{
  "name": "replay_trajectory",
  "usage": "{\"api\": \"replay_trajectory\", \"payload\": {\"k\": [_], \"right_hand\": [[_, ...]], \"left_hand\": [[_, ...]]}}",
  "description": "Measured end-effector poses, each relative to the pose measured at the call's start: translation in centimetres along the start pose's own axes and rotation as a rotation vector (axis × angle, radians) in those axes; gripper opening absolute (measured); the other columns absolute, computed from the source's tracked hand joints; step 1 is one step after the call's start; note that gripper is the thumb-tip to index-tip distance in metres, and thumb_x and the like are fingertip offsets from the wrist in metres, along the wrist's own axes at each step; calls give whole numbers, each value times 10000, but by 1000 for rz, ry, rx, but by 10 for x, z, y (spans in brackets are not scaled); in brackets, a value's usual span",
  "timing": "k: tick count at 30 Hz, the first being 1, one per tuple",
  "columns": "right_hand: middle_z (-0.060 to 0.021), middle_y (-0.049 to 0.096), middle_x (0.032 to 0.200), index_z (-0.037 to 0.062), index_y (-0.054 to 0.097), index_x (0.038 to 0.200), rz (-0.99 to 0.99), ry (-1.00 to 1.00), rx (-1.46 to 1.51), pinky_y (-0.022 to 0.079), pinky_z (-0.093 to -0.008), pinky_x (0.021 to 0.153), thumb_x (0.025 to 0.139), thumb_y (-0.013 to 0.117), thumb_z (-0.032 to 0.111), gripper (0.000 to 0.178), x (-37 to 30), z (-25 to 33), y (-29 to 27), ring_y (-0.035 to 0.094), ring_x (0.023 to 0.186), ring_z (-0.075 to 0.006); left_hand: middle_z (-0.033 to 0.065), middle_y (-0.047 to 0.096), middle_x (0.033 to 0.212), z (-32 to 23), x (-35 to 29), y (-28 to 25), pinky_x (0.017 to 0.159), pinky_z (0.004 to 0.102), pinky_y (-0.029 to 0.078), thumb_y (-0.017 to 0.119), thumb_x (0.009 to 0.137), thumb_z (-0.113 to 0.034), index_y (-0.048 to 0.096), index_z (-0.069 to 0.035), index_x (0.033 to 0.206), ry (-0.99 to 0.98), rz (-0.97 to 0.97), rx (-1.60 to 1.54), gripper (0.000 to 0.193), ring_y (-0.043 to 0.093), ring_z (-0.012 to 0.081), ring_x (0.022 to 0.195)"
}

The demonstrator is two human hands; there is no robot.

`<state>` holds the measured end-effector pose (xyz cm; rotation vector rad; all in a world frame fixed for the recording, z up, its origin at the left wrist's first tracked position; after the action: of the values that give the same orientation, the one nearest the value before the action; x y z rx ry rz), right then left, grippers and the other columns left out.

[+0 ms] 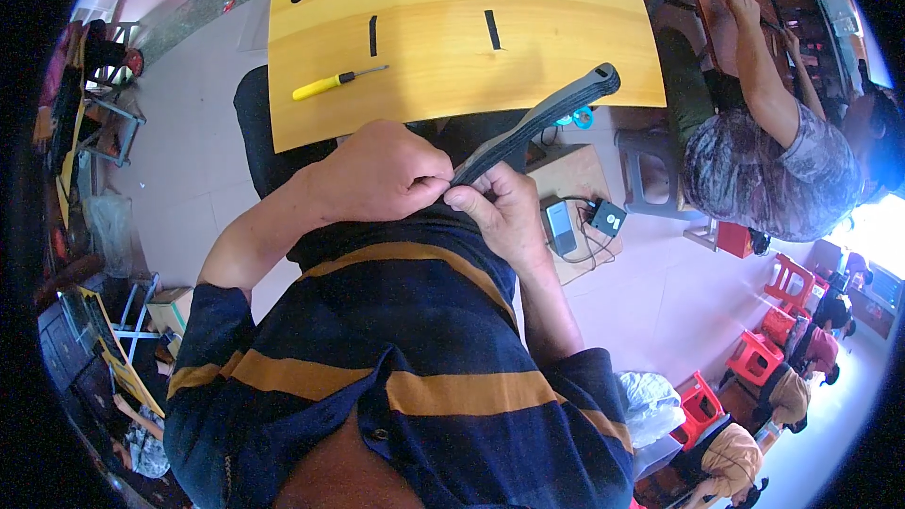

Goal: Manually attaching small plastic clips and buckles to black textile straps.

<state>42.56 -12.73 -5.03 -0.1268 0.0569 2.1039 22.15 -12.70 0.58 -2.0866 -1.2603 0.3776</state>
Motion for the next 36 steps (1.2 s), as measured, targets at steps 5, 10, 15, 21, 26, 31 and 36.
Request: {"api": "replay_trajectory", "payload": {"k": [5,10,15,21,26,31,36], "right_hand": [[25,647,732,18,677,973,20,1,-70,467,-241,624,903,804,224,252,-1,1,-1,560,694,-47],[12,662,741,13,669,991,38,5,-47,478,-234,633,913,793,238,268,-1,8,0,579,702,-48],[-3,685,764,12,663,1012,66,25,29,495,-231,647,928,777,232,261,-1,8,3,616,726,-55],[-6,688,766,12,663,1025,58,22,20,497,-227,648,944,760,218,242,2,7,3,623,721,-57],[0,688,782,13,663,1034,55,34,8,491,-221,648,949,756,214,238,3,6,0,619,721,-56],[7,685,800,18,658,1037,77,56,41,492,-219,654,950,754,214,235,5,7,0,619,735,-52],[-4,686,817,16,649,1043,104,59,66,501,-225,658,965,736,231,245,6,4,0,622,736,-62]], "left_hand": [[131,607,628,-3,0,0,550,462,460,669,800,-129,615,-80,673,8,-17,17,146,618,359,599],[130,614,630,-4,0,-3,550,456,464,678,793,-131,629,-81,677,6,-5,26,135,619,357,594],[132,615,626,-3,0,-6,549,455,467,686,785,-129,638,-81,678,20,8,-1,127,622,356,593],[138,614,623,0,1,-3,547,459,466,691,776,-136,631,-77,661,21,-6,12,143,619,357,588],[142,609,618,0,5,-2,542,459,463,694,764,-142,619,-73,642,9,-11,15,159,614,359,580],[137,594,596,5,8,1,531,445,456,696,748,-136,607,-75,637,-11,13,-54,154,604,351,561],[124,580,578,8,9,4,528,439,455,687,753,-121,609,-77,646,-11,-51,-54,140,608,329,549]]}}
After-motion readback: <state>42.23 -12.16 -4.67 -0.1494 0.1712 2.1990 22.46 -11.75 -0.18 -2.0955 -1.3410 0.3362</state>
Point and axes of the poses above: each hand's wrist, its own x-axis towards the middle knuckle, its own y-axis out of the palm, z = x × y, the point moved 2 cm from there along x, towards the middle knuckle
